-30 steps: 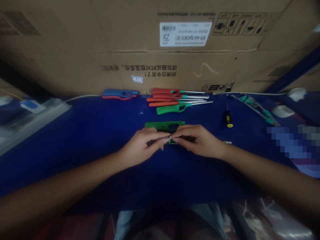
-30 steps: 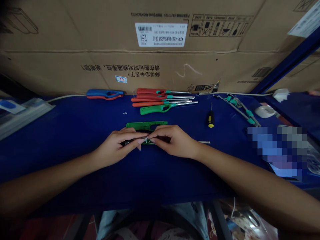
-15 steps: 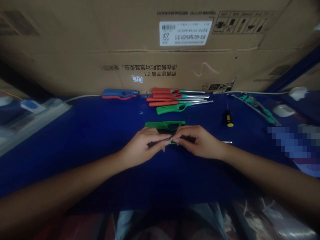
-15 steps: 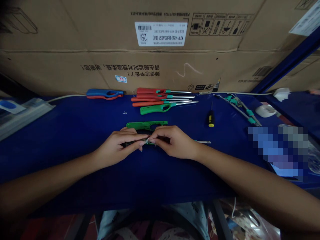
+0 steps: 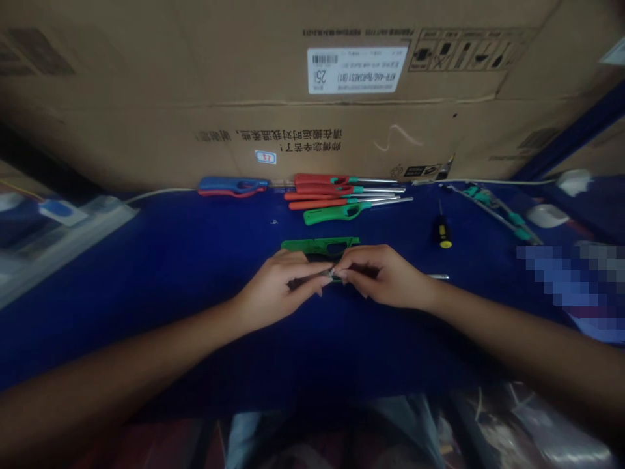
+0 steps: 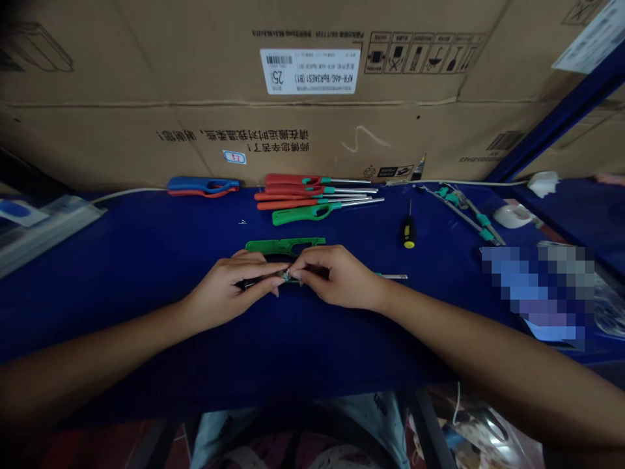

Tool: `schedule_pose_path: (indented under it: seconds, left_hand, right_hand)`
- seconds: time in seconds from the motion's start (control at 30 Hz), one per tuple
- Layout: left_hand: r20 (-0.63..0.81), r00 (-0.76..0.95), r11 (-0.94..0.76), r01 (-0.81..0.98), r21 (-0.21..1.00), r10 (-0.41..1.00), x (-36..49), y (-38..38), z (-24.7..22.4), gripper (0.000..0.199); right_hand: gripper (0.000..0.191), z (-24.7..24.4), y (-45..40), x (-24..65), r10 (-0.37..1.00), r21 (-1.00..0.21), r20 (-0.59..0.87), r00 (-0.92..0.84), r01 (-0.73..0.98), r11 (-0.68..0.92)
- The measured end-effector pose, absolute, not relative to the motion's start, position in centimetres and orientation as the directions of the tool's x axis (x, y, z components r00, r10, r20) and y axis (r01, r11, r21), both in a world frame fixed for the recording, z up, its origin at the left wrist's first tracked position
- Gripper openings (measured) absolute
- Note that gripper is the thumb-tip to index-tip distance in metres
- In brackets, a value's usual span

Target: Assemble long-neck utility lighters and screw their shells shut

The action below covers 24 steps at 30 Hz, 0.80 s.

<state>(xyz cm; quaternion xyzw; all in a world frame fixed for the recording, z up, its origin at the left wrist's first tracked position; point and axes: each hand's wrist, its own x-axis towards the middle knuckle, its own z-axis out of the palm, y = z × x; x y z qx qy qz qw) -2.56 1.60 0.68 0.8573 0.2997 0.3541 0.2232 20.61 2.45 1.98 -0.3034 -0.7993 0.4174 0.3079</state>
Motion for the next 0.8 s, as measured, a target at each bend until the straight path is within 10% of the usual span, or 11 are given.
schedule_pose_path:
  seconds: [0.27,0.8]
  left_hand:
    - [0.345,0.426,-0.522,0.427,0.738,0.836,-2.64,1.51,0.47,0.019]
    - [0.319,0.476,-0.531,0.422,0.734,0.819,-2.82,1.85,0.24,0.015]
  right_hand:
    - [0.033,1.80,2.95,20.83,0.838,-0.972,0.032,-0.544,0.178,0.153]
    - [0.036,2.32,2.71,20.50,0.838,-0.959,0.033,-0.545,0.219,0.180]
